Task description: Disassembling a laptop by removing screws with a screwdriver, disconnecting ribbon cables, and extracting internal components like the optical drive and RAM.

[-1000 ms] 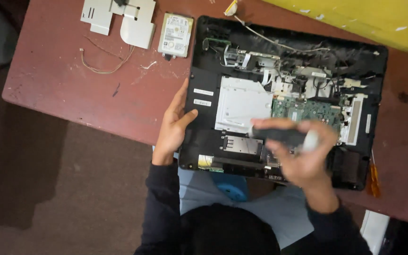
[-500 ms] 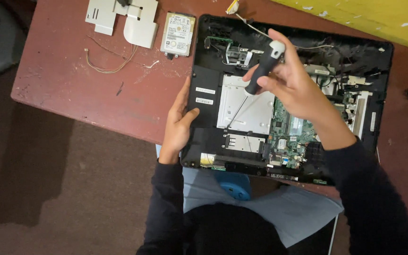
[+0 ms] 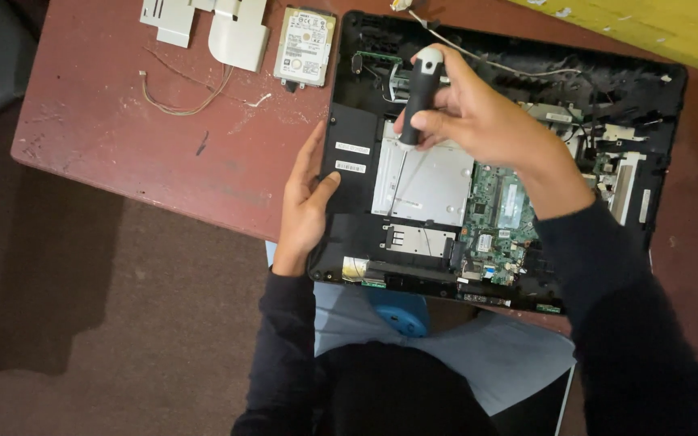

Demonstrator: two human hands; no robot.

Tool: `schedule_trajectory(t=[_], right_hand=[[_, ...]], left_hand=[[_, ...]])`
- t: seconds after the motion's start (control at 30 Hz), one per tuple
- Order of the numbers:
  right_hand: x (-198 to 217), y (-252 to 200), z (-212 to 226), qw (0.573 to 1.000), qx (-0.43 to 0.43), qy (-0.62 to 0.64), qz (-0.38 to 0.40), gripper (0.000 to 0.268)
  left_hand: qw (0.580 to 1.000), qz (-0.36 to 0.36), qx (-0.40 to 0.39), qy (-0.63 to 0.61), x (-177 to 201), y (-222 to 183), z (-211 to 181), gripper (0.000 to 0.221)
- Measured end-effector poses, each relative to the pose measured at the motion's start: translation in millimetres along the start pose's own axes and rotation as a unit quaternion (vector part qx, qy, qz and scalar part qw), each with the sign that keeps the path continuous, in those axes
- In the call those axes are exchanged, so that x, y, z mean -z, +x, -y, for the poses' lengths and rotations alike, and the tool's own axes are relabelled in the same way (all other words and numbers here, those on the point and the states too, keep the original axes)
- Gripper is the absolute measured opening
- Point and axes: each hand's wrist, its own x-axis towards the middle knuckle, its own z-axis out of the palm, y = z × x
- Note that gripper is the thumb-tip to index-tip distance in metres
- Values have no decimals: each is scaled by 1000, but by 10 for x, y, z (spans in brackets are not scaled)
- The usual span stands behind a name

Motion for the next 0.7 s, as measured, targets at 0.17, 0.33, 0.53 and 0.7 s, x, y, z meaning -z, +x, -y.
schedule_trajectory(t=[0.17,0.33,0.53,0.7], right_hand=[[-414,-376,452,987,-10,-159,-33,58],[-941,-992,225,949,40,-311,-16,47],[-1165,-1295,-52,834,382,-376,-129,21],[-984,-1334,-133,959,183,-55,-211,29]], left_hand=[[1000,-2,-9,-7,13,11,40,57],[1000,5,-21,3,25,12,76,58],[999,15,-24,19,37,7,50,56],[1000,16,-9,17,42,11,48,57]])
